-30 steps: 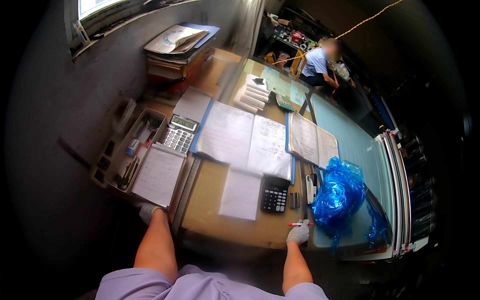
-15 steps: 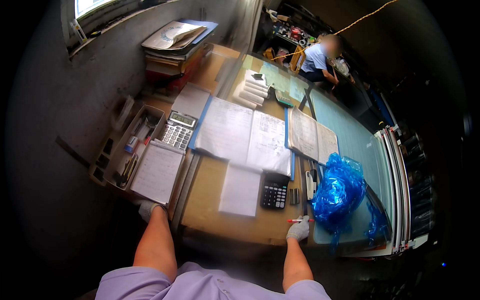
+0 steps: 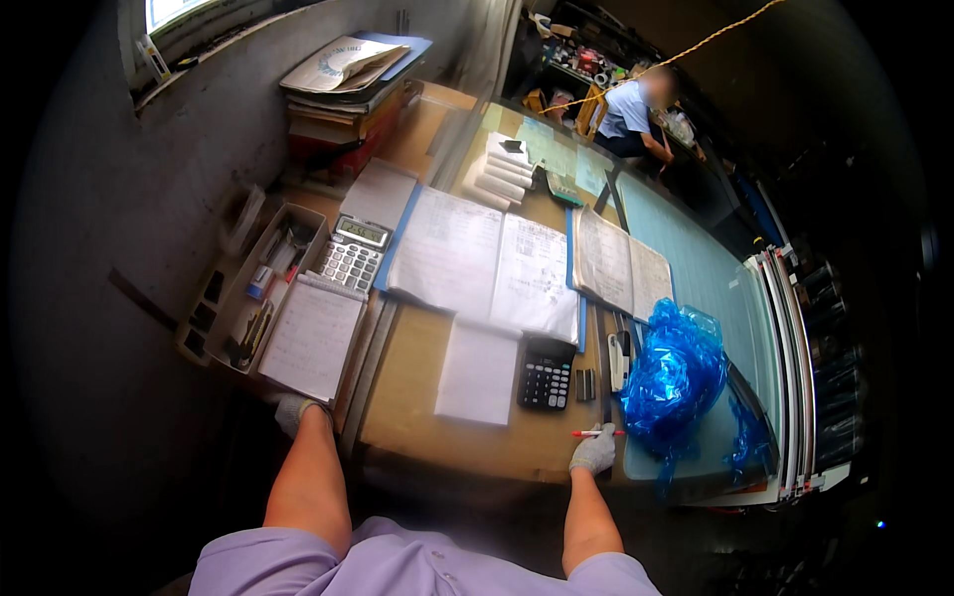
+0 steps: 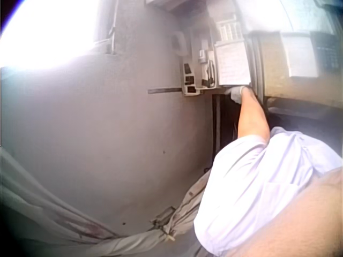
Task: The person writes on a small notepad with a red pen while seated at a cluttered desk. They occasionally pause to look at a calculator and other papers on the desk. The person wears grey gloves and a light purple shirt throughout the clip.
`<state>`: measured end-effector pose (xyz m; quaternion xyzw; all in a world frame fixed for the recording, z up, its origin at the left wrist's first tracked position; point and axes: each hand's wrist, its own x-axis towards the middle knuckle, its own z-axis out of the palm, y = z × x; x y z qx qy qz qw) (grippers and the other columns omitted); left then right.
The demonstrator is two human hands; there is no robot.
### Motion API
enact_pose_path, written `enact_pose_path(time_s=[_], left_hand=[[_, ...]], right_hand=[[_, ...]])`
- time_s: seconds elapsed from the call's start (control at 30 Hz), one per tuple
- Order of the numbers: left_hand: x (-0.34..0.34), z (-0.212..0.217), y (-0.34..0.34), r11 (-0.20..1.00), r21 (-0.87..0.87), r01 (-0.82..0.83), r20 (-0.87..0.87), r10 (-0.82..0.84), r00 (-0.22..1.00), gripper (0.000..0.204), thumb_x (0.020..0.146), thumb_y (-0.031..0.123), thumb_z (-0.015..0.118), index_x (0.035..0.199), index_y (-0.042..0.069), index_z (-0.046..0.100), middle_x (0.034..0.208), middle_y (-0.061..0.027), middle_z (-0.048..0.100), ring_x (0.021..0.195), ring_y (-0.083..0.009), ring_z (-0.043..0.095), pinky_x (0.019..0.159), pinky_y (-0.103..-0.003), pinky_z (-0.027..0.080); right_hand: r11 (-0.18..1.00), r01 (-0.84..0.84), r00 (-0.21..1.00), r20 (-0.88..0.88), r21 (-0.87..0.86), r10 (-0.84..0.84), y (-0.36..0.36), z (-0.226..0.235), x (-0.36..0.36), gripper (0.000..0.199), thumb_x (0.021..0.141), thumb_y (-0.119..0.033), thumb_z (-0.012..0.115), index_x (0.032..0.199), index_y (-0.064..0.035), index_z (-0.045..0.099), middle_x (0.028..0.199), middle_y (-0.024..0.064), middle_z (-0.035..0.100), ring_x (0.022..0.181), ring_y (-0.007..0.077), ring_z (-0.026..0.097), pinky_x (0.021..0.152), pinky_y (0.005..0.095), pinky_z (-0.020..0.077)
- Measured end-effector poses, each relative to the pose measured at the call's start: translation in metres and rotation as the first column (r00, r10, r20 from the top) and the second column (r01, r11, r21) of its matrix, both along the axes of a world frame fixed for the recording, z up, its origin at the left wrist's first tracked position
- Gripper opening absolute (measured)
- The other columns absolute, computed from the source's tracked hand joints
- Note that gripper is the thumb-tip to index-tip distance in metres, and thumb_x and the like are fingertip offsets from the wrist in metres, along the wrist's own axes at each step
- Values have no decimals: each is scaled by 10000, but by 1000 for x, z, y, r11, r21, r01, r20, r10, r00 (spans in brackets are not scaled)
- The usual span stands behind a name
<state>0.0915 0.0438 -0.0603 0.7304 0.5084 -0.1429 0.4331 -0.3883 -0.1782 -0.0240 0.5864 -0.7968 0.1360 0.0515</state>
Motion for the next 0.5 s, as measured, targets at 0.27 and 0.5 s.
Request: enact_pose_path(time_s=[0.27,0.5], left_hand=[[2,-1,3,1000,15,15,-10,-15,1000,731,984,592,487,1150,-84,710,1137,-189,730,979,-297,712,843,-418,577],[4,3,3,999,21,27,-8,-26,1000,735,981,598,490,1158,-81,708,1149,-189,728,994,-298,712,852,-419,575]], right_hand=[[1000,-5,999,33,-15,5,0,-6,-6,233,1014,-348,587,965,-122,558,813,214,674,777,474,667,662,595,490],[1000,4,1000,-3,-9,-4,1,-5,-2,210,1013,-332,586,960,-130,561,835,197,680,781,448,677,655,563,502]])
